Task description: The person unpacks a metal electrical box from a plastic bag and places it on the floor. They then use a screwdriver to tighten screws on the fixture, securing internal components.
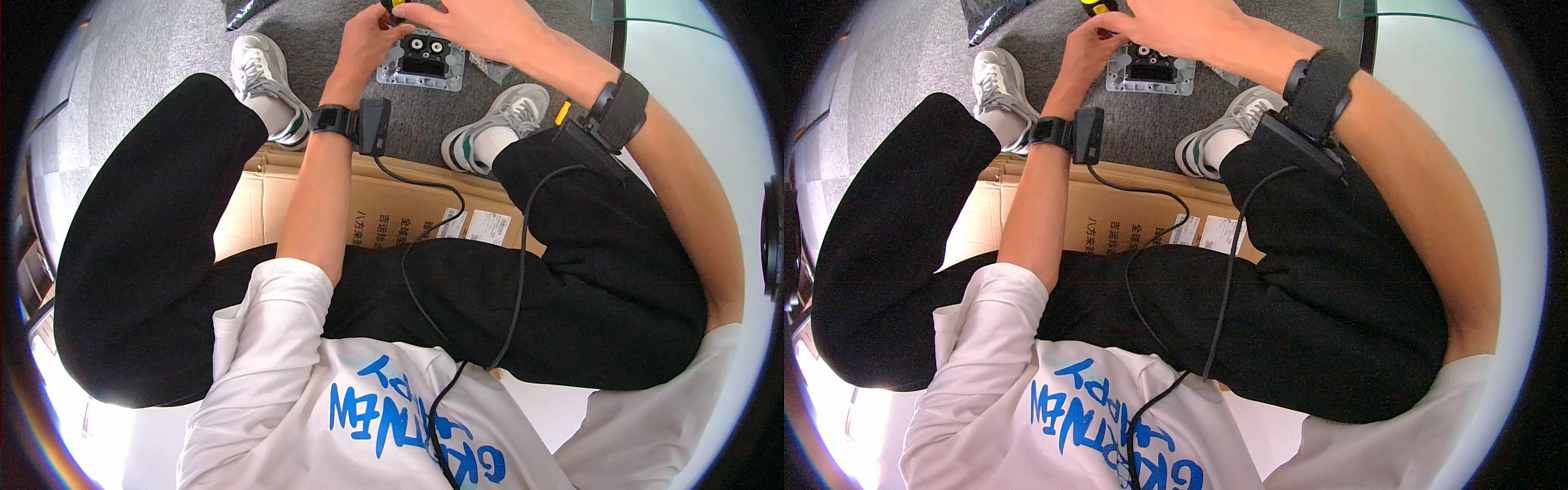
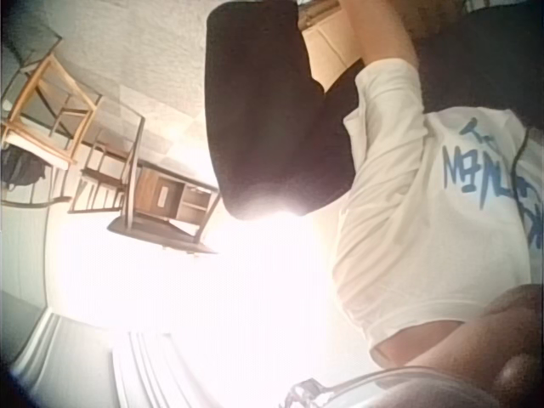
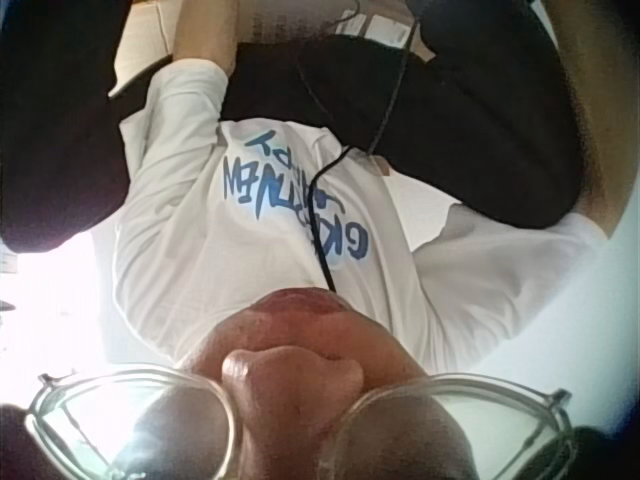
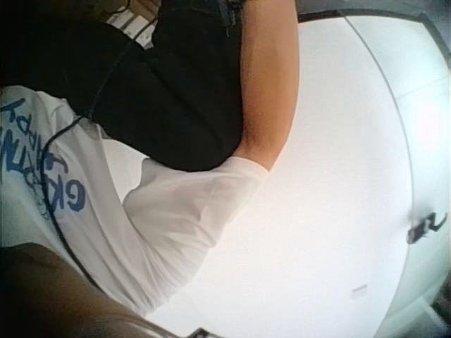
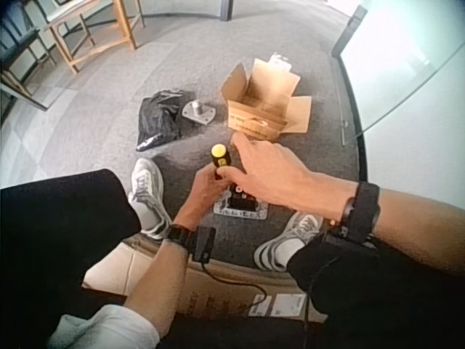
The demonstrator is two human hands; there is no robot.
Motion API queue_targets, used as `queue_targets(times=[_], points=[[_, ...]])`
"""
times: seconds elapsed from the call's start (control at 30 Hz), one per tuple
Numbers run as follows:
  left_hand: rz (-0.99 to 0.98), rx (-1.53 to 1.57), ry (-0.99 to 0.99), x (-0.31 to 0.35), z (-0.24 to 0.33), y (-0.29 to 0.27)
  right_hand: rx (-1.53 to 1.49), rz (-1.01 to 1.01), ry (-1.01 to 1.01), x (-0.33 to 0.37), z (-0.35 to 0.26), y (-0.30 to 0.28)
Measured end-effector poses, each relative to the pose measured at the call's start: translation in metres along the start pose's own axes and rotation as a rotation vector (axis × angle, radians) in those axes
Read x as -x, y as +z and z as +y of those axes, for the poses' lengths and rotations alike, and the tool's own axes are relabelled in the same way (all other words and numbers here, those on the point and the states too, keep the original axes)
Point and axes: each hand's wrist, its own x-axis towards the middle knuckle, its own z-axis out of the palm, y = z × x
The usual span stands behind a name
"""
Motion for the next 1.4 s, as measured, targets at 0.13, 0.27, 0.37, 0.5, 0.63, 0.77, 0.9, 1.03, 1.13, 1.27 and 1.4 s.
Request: queue_targets(times=[0.13,0.27,0.37,0.5,0.63,0.77,0.9,1.03,1.13,1.27,1.4], points=[[0.008,-0.075,0.018,-0.005,-0.008,0.002,0.036,-0.022,-0.096,-0.004,0.0,-0.002],[-0.044,-0.143,0.029,-0.006,-0.011,0.006,0.14,0.012,-0.198,-0.013,0.004,0.007],[-0.028,-0.106,0.008,-0.005,-0.004,0.008,0.146,0.061,-0.242,-0.012,0.009,0.013],[-0.058,-0.021,0.093,-0.003,0.017,0.002,0.118,0.084,-0.374,-0.011,0.016,0.01],[-0.134,-0.192,0.038,0.0,0.031,-0.005,0.118,0.014,-0.328,-0.01,0.014,0.006],[-0.115,-0.247,0.093,-0.001,0.028,-0.008,0.111,0.172,-0.221,0.001,0.002,0.008],[-0.177,-0.047,0.082,-0.004,0.022,-0.001,0.239,-0.24,0.075,-0.008,0.004,0.002],[-0.097,-0.182,0.148,0.007,0.02,0.013,0.309,-0.177,0.035,-0.007,0.013,0.007],[-0.079,-0.28,0.102,0.018,0.018,0.012,0.312,-0.182,0.035,-0.005,0.021,0.011],[-0.055,-0.194,-0.076,0.022,0.02,0.008,0.328,-0.25,0.075,-0.003,0.026,0.016],[-0.092,-0.238,0.084,0.002,0.024,-0.008,0.358,-0.05,-0.035,0.002,0.03,0.021]])
